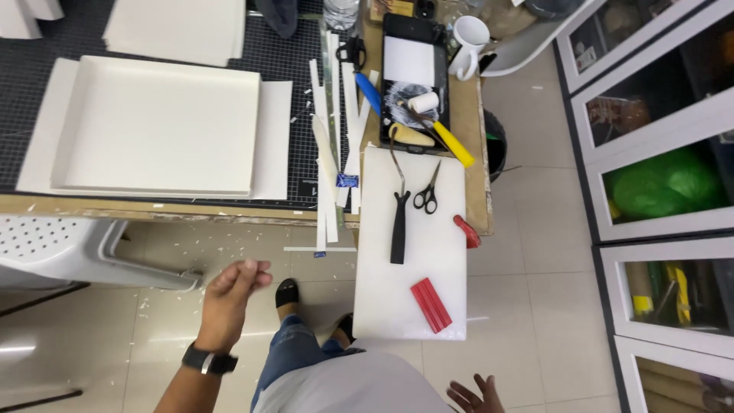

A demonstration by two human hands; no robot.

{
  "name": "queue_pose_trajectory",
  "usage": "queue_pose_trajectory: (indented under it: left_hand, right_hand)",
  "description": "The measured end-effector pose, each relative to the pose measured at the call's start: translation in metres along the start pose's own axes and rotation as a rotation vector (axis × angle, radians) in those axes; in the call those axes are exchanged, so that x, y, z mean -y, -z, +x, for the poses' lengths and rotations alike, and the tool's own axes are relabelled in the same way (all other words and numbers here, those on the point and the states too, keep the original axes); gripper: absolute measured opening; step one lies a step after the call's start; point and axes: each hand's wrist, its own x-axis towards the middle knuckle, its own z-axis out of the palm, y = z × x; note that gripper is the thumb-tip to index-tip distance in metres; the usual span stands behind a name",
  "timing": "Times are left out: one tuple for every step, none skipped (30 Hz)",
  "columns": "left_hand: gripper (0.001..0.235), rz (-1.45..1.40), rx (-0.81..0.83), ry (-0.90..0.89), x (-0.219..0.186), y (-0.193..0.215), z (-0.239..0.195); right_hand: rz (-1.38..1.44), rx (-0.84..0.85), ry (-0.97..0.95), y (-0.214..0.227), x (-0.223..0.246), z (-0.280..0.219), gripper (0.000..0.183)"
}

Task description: Applying white adhesive to cardboard strips using a small roller and assembling them onto a base structure.

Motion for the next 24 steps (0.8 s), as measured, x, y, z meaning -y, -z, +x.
queue_pose_trajectory:
  left_hand:
    - [0.03,0.0,-0.008,-0.002,0.0,0.002,0.004]
    - [0.044,-0.047,0.004,-0.158,0.001,0.001,0.007]
    - [0.066,-0.095,0.017,-0.315,0.003,0.0,0.011]
    - [0.066,-0.1,0.012,-0.321,-0.008,-0.003,0.006]
    - [0.058,-0.114,0.043,-0.386,-0.019,-0.005,0.0]
    - [0.05,-0.122,0.079,-0.438,-0.028,-0.007,-0.01]
    - [0.05,-0.123,0.079,-0.432,-0.026,-0.008,-0.012]
    - [0.047,-0.157,0.076,-0.407,-0.023,-0.01,-0.013]
    - [0.043,-0.192,0.073,-0.382,-0.02,-0.012,-0.014]
    - [0.043,-0.193,0.08,-0.385,-0.02,-0.013,-0.012]
    - [0.038,-0.158,0.099,-0.418,-0.019,-0.015,-0.01]
    - [0.036,-0.122,0.122,-0.443,-0.016,-0.016,-0.01]
    - [0.036,-0.123,0.133,-0.436,-0.011,-0.016,-0.011]
    - [0.031,-0.11,0.195,-0.473,-0.009,-0.016,-0.01]
    - [0.034,-0.096,0.257,-0.51,-0.007,-0.016,-0.008]
    - [0.034,-0.093,0.26,-0.499,-0.008,-0.016,-0.012]
    - [0.037,-0.05,0.268,-0.523,-0.008,-0.016,-0.015]
    - [0.041,-0.012,0.277,-0.558,-0.009,-0.019,-0.013]
    - [0.041,-0.013,0.28,-0.557,-0.008,-0.019,-0.016]
    - [0.034,-0.009,0.248,-0.486,-0.009,-0.018,-0.018]
    - [0.032,-0.005,0.216,-0.414,-0.01,-0.017,-0.018]
    - [0.032,-0.007,0.217,-0.415,-0.006,-0.018,-0.017]
    - [0.02,-0.015,0.204,-0.396,-0.002,-0.018,-0.015]
    - [0.011,-0.019,0.195,-0.366,0.004,-0.017,-0.016]
  right_hand:
    - [-0.007,0.005,-0.002,-0.004,0.001,0.001,0.069]
    - [-0.018,0.042,-0.003,0.0,-0.002,-0.002,0.07]
    - [-0.029,0.079,-0.003,0.004,-0.005,-0.005,0.07]
    - [-0.033,0.085,0.003,0.001,0.002,-0.001,0.07]
    - [-0.065,0.164,0.012,-0.003,0.008,0.003,0.071]
    - [-0.094,0.23,0.014,0.0,0.01,0.003,0.072]
    - [-0.096,0.225,0.013,0.006,0.012,0.004,0.072]
    - [-0.123,0.291,0.014,0.011,0.013,0.006,0.073]
    - [-0.15,0.358,0.014,0.016,0.015,0.007,0.075]
    - [-0.144,0.358,0.018,0.018,0.019,0.009,0.075]
    - [-0.166,0.431,0.025,0.019,0.024,0.011,0.076]
    - [-0.186,0.494,0.028,0.027,0.026,0.012,0.077]
    - [-0.178,0.485,0.029,0.033,0.029,0.011,0.077]
    - [-0.21,0.563,0.037,0.031,0.038,0.014,0.079]
    - [-0.243,0.641,0.044,0.028,0.048,0.017,0.08]
    - [-0.24,0.632,0.036,0.021,0.064,0.011,0.08]
    - [-0.386,0.375,0.34,0.014,0.08,0.006,0.059]
    - [-0.521,0.113,0.648,0.002,0.101,0.003,0.049]
    - [-0.519,0.11,0.649,-0.018,0.106,-0.031,0.049]
    - [-0.567,0.078,0.769,-0.04,0.111,-0.066,0.046]
    - [-0.613,0.044,0.889,-0.063,0.116,-0.1,0.044]
    - [-0.613,0.043,0.891,-0.082,0.122,-0.104,0.044]
    - [-0.713,0.074,0.971,-0.102,0.127,-0.109,0.031]
    - [-0.817,0.098,1.038,-0.117,0.129,-0.114,0.038]
